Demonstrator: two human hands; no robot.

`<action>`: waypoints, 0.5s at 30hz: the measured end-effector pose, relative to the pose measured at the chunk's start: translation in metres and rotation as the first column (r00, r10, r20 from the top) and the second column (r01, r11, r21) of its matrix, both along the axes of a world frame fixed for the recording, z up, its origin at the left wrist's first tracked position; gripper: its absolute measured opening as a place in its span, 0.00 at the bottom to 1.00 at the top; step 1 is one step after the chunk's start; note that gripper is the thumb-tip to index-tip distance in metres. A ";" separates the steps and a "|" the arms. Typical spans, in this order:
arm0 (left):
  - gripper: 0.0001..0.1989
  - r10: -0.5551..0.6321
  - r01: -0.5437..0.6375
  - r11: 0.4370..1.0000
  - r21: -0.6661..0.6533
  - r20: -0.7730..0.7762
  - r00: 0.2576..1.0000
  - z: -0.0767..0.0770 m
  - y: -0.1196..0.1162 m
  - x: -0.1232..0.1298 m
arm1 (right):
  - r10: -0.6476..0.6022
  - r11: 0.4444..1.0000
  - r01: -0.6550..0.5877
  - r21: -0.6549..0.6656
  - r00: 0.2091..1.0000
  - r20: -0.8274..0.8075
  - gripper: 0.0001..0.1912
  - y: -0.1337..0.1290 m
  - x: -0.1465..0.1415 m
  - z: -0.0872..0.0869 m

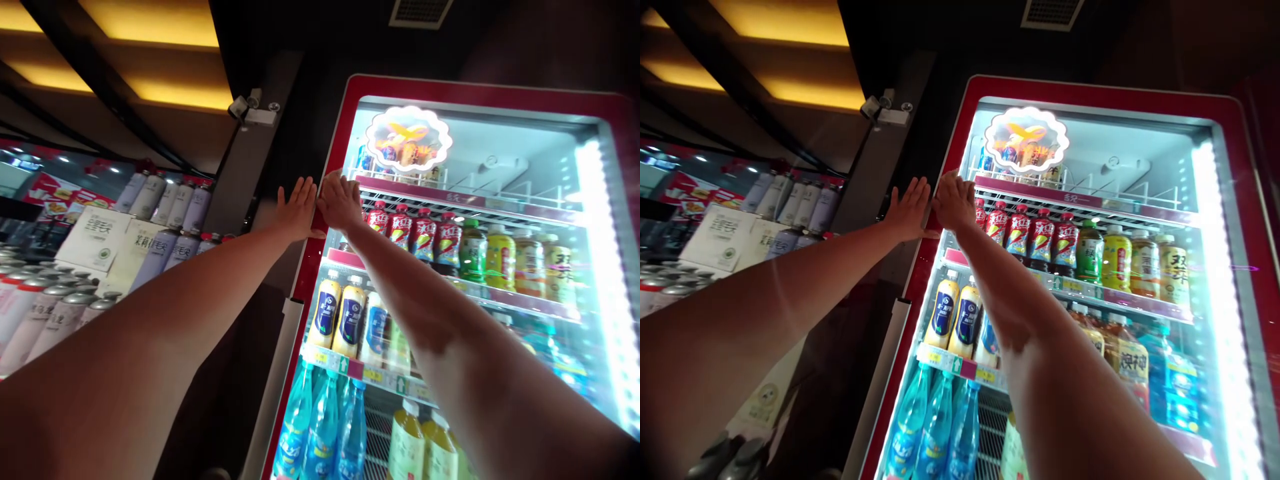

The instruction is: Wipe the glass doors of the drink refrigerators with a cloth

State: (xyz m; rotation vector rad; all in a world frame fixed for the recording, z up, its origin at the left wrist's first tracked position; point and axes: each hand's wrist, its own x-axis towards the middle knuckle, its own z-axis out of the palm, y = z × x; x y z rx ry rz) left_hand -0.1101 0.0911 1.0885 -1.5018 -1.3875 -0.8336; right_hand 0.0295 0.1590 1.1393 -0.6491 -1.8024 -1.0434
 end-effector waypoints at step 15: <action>0.72 -0.190 0.190 0.981 -0.033 -0.004 0.982 0.012 0.008 0.005 | -0.002 1.000 0.002 0.012 1.000 -0.006 0.37 -0.001 -0.007 -0.010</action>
